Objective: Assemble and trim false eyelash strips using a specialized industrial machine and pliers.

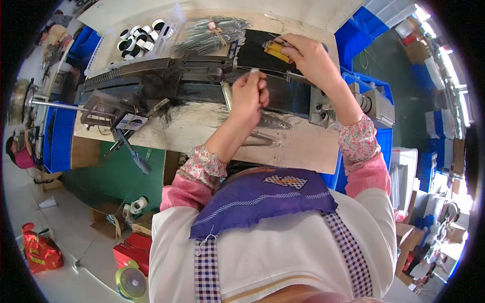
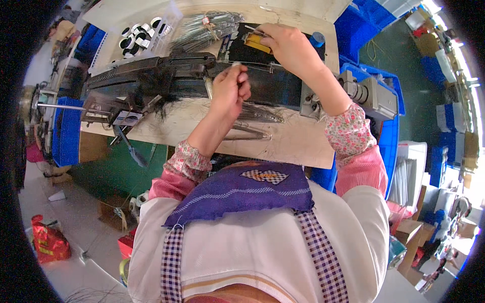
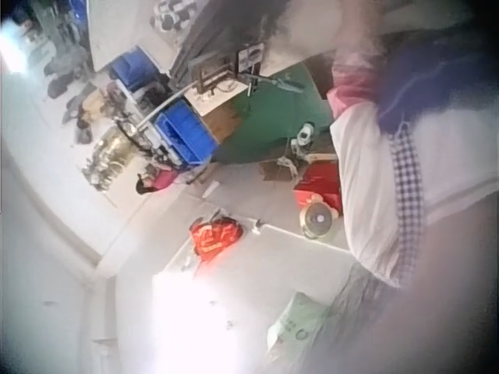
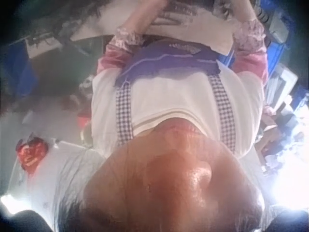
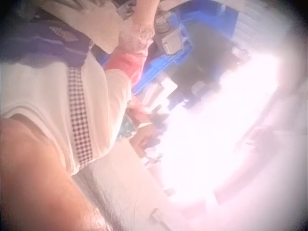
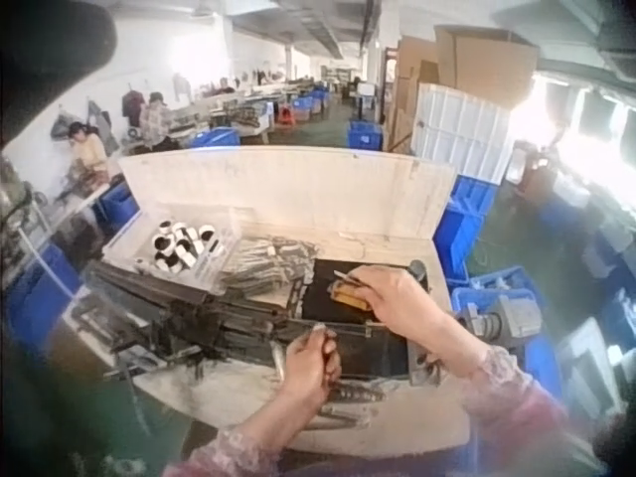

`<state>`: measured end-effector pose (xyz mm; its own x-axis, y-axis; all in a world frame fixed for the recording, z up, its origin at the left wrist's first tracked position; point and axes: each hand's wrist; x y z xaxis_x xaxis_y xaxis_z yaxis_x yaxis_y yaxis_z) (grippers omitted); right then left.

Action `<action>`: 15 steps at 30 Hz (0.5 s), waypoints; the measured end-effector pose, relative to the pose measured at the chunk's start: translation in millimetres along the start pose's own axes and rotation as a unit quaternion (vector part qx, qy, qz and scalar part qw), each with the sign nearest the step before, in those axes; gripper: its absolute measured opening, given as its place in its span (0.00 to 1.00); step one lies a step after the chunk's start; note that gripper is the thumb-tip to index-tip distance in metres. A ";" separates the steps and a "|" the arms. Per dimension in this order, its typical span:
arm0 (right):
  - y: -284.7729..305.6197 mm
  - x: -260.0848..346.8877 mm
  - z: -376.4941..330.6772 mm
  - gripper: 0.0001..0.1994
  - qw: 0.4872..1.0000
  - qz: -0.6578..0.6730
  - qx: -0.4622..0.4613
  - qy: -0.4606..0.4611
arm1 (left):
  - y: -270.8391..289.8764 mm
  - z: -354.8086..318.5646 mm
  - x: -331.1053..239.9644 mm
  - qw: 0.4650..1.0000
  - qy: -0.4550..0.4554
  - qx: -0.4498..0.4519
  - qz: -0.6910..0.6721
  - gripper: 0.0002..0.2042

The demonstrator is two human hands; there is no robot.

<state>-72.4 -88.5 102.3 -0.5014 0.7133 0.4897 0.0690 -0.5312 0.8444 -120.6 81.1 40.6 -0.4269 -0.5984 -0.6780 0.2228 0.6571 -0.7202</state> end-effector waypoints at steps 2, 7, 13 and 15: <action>-8.8 -12.0 10.4 0.11 0.999 -0.017 0.030 -0.002 | -3.0 -1.5 3.0 0.998 -0.041 -0.036 0.027 0.09; -28.7 14.6 37.9 0.12 0.940 0.119 0.309 -0.085 | 0.5 -3.1 4.3 0.998 -0.054 -0.034 0.026 0.10; -19.8 8.5 27.7 0.09 0.923 0.219 0.307 -0.071 | -6.2 -8.0 4.9 0.996 -0.061 -0.062 -0.008 0.10; -17.7 4.4 23.8 0.09 0.925 0.211 0.309 -0.069 | -9.4 -8.2 4.0 0.995 -0.058 -0.076 -0.019 0.10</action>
<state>-55.3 -65.0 94.6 -0.2061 0.5767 0.7905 0.7347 -0.4424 0.5143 -131.6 76.3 45.9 -0.3263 -0.6675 -0.6693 0.0689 0.6894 -0.7211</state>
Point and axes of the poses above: each hand's wrist, its own z-axis towards the middle knuckle, its own y-axis out of the back of the hand, x = y × z, and after that the axes turned 15 degrees about x, right-handed
